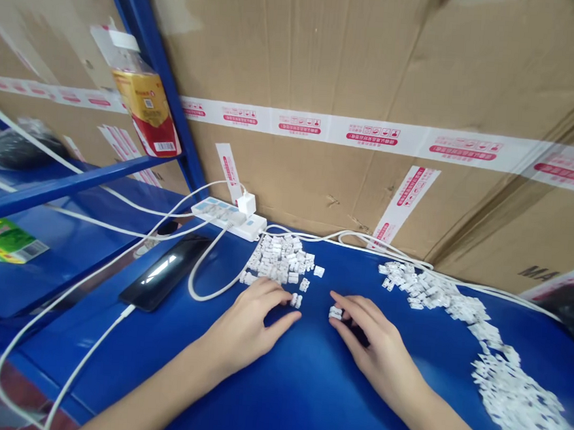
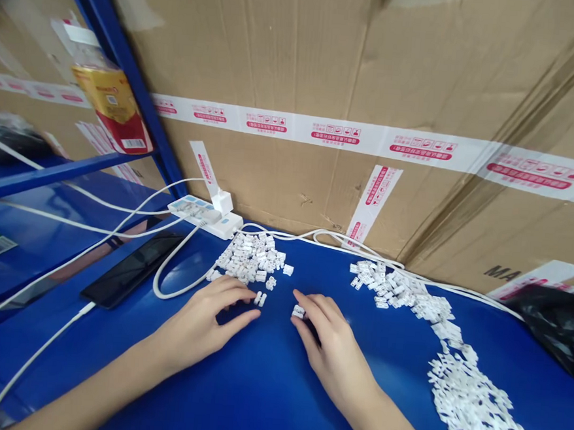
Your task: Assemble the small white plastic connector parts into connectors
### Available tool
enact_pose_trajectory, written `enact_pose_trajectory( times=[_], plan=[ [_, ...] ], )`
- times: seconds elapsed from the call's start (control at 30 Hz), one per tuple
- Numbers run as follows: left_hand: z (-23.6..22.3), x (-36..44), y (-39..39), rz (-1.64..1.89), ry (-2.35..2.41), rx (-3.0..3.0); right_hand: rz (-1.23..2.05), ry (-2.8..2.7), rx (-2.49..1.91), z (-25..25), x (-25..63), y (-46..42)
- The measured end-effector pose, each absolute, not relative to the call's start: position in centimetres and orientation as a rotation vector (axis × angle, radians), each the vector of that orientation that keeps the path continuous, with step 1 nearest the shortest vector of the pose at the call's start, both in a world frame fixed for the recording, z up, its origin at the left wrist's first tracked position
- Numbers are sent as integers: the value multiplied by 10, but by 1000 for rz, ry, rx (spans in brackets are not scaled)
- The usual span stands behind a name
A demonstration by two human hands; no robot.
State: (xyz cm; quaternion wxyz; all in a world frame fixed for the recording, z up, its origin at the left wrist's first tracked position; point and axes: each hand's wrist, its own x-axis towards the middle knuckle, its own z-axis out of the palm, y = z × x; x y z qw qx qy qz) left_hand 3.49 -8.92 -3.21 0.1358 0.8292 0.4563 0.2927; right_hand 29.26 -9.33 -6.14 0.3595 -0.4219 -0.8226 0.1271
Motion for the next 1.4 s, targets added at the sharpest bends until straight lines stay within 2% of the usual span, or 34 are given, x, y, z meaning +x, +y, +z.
enact_pose_trajectory(
  times=[0.27, 0.53, 0.7, 1.1, 1.4],
  plan=[
    [-42, 37, -88, 827, 1308, 2443, 290, -2112, -1092, -64, 291, -96],
    [-34, 40, -87, 777, 1261, 2391, 472, -2167, -1026, -59, 303, -95],
    [-33, 41, -89, 771, 1224, 2338, 468, -2134, -1043, -61, 303, -98],
    [-25, 63, -89, 1092, 1055, 2115, 442, -2151, -1031, -62, 298, -95],
    [-42, 82, -81, 1180, 966, 2065, 415, -2185, -1000, -63, 296, -96]
  ],
)
